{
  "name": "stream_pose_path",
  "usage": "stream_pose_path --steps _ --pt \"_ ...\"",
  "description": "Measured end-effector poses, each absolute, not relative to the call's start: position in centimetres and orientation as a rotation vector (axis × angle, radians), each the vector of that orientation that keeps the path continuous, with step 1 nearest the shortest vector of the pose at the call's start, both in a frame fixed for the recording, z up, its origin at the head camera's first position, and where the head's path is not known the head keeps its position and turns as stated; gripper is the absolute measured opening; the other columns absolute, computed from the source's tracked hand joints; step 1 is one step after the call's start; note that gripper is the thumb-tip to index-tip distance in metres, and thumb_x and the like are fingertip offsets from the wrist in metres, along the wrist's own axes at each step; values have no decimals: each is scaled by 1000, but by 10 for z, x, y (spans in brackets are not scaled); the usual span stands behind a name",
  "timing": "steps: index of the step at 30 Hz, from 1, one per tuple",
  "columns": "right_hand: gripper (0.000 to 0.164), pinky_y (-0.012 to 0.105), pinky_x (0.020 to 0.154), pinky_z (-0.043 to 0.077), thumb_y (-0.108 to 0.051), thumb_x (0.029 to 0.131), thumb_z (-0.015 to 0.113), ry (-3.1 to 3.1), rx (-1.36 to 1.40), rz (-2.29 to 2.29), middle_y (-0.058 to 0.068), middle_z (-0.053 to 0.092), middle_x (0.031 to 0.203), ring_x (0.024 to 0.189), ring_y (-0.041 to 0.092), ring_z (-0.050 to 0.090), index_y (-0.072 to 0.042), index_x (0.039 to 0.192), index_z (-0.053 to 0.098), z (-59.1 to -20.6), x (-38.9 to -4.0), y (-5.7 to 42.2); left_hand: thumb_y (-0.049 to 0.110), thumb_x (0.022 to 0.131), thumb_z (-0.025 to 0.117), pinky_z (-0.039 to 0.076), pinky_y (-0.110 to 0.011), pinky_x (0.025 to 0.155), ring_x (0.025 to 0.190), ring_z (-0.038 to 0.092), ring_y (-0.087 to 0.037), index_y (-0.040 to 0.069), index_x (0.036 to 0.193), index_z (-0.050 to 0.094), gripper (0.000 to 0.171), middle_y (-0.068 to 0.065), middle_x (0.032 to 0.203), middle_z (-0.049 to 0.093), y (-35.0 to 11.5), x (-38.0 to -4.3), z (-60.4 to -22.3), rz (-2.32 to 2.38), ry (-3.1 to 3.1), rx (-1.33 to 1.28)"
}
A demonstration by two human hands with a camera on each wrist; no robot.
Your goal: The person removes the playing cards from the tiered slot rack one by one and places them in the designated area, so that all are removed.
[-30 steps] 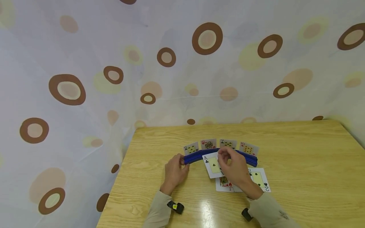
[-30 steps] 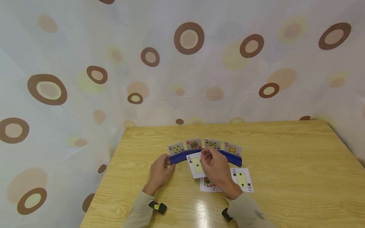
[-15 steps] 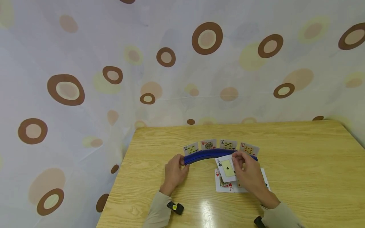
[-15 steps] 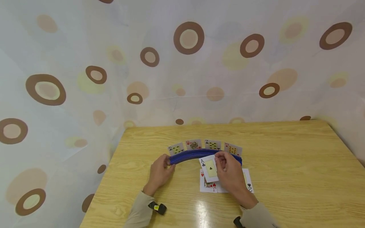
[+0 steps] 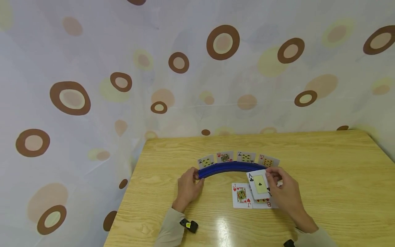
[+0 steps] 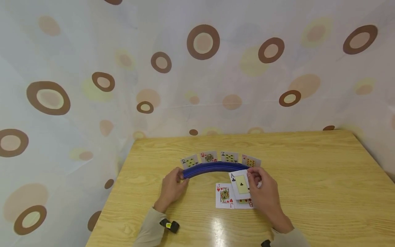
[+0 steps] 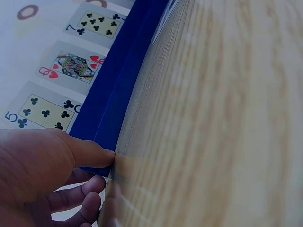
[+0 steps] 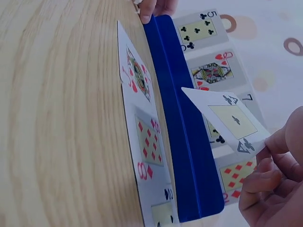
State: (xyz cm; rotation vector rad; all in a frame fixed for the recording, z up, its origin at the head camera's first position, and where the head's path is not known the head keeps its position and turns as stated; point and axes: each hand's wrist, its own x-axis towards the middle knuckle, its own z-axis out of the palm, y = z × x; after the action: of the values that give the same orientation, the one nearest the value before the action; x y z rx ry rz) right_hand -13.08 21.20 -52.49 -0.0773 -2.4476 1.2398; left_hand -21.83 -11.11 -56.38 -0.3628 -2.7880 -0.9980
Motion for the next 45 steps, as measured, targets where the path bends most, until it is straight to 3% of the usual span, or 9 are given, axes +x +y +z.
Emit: stream_pose_path --steps 31,35,40,45 --pt "30 16 64 43 -18 111 59 -2632 -382 1083 24 76 111 79 -11 48 4 128 71 -551 -116 296 13 94 82 38 -30 75 75 53 -9 8 103 68 18 -2 87 69 -111 -218 -564 -995 -2763 -376" --pt "30 15 65 41 -17 111 58 -2666 -411 1061 25 76 112 82 -4 53 4 128 71 -554 -117 309 12 93 83 38 -29 75 75 53 -9 7 103 68 18 -3 87 68 -111 -217 -565 -994 -2756 -381" --pt "32 17 64 40 -16 111 58 -2705 -448 1036 27 74 113 86 14 60 7 129 70 -557 -118 319 12 94 83 37 -29 75 74 51 -9 8 103 68 18 -2 87 68 -110 -217 -564 -993 -2777 -364" --pt "32 20 61 42 -15 110 58 -2714 -420 1019 28 75 107 79 13 60 9 126 70 -559 -119 326 13 94 83 37 -29 74 73 50 -8 8 102 68 18 -2 86 68 -110 -217 -561 -993 -2782 -361"
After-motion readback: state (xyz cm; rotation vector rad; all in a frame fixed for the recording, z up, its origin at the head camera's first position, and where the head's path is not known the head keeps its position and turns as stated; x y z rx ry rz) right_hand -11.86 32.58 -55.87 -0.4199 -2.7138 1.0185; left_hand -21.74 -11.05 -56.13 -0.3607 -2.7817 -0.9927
